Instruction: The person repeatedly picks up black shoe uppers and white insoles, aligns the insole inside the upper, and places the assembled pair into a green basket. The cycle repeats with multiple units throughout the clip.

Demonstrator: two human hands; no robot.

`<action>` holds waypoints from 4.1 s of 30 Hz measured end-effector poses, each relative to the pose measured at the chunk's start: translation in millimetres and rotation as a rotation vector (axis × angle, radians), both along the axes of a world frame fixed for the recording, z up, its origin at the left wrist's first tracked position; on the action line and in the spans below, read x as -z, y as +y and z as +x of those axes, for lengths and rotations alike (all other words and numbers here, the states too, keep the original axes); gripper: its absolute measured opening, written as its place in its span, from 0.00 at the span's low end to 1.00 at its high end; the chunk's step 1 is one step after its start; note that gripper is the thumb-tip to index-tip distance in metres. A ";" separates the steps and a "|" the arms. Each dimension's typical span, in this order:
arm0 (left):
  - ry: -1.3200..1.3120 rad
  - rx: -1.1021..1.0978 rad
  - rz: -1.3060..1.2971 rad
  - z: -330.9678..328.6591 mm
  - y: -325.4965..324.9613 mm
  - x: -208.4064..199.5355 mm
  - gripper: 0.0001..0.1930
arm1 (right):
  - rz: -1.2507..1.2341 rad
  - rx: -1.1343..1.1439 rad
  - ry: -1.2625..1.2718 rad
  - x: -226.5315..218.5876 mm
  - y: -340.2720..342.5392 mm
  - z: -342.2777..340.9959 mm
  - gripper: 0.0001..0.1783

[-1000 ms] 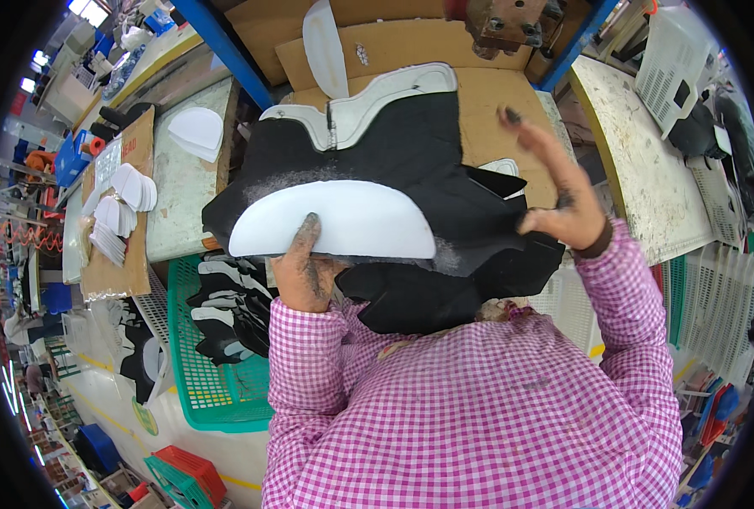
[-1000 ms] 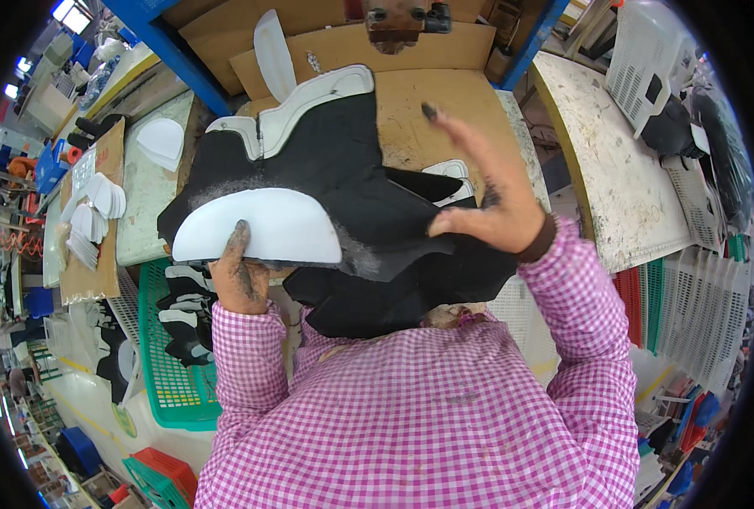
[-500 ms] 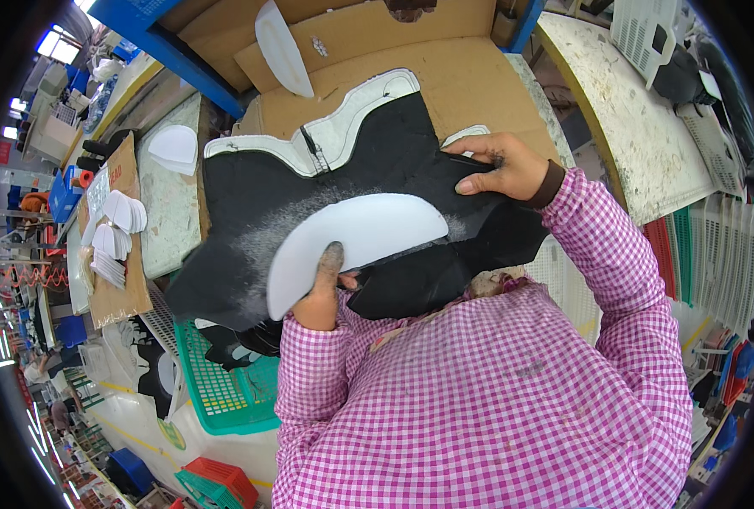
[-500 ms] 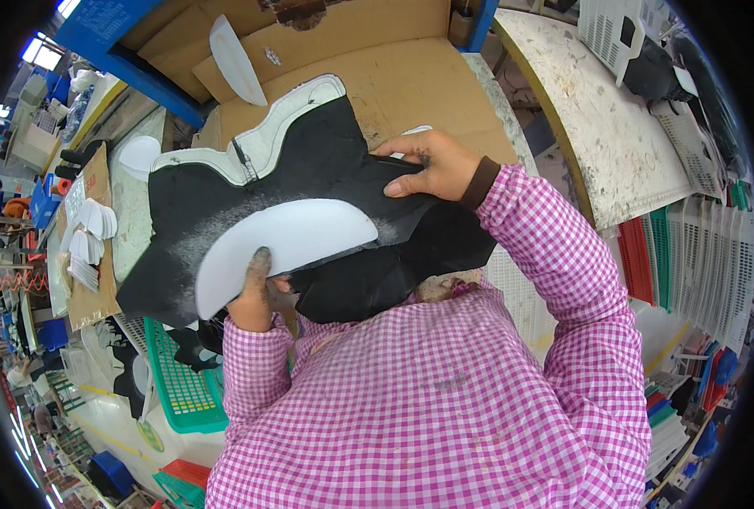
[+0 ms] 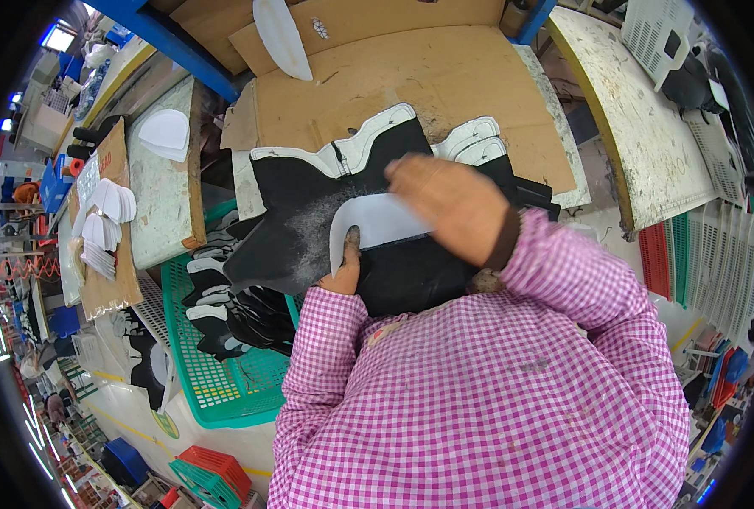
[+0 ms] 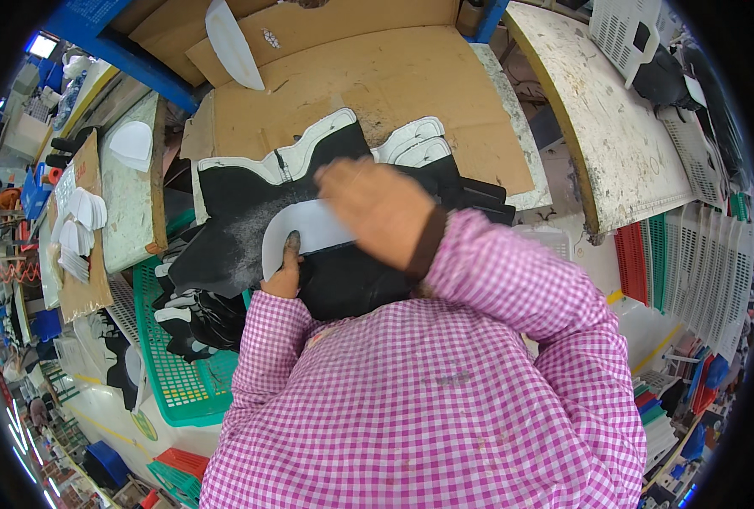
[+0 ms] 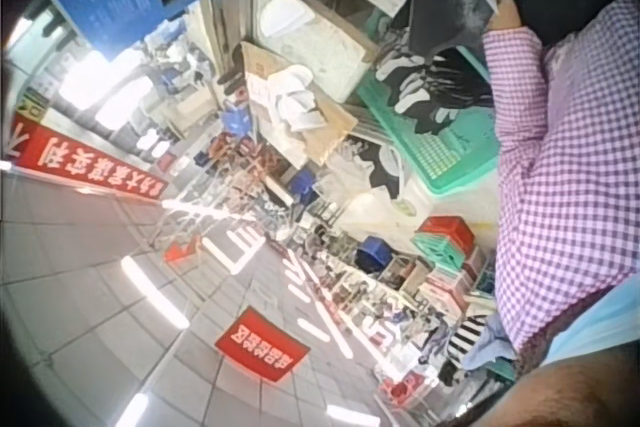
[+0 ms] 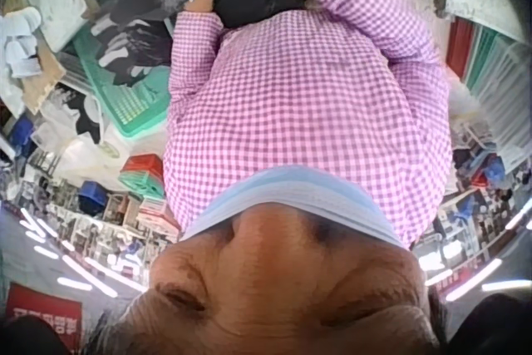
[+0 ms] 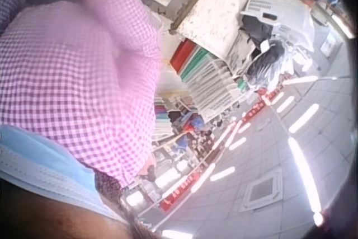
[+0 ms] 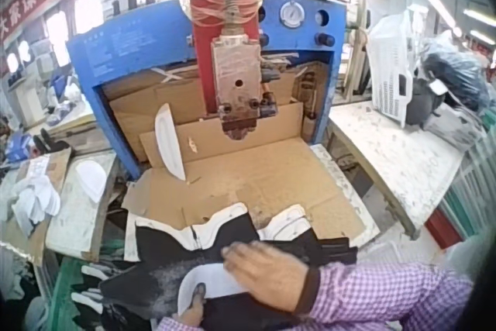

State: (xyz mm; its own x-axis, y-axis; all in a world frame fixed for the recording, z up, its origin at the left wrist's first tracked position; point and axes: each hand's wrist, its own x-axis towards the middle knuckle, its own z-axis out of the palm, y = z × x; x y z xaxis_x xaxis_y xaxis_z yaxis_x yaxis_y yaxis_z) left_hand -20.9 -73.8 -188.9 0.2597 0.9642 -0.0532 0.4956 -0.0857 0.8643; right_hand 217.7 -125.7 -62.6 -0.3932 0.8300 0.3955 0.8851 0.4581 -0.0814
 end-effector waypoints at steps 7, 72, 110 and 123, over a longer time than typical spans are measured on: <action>-0.059 0.105 0.185 1.4 -3.2 -32.0 0.17 | -0.315 -0.136 -0.050 59.1 1.3 -43.1 0.26; -1.269 0.260 -0.522 114.9 -17.1 -119.8 0.26 | 0.107 0.512 1.848 11.9 -36.3 18.9 0.24; -0.013 0.041 0.634 30.1 -17.2 -126.9 0.14 | -0.061 0.275 1.332 8.6 14.8 -29.8 0.16; -0.073 0.014 0.681 19.9 -21.9 -133.7 0.27 | 0.121 -0.181 0.596 3.9 56.0 -77.4 0.12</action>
State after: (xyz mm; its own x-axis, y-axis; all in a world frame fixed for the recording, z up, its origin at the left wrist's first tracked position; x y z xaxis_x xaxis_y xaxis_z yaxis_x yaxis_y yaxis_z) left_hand -1.0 -95.7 -55.2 0.2526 0.7731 0.5818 0.4325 -0.6281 0.6469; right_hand 140.3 -69.7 -66.5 -0.2064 0.7070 0.6764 0.6113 0.6330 -0.4750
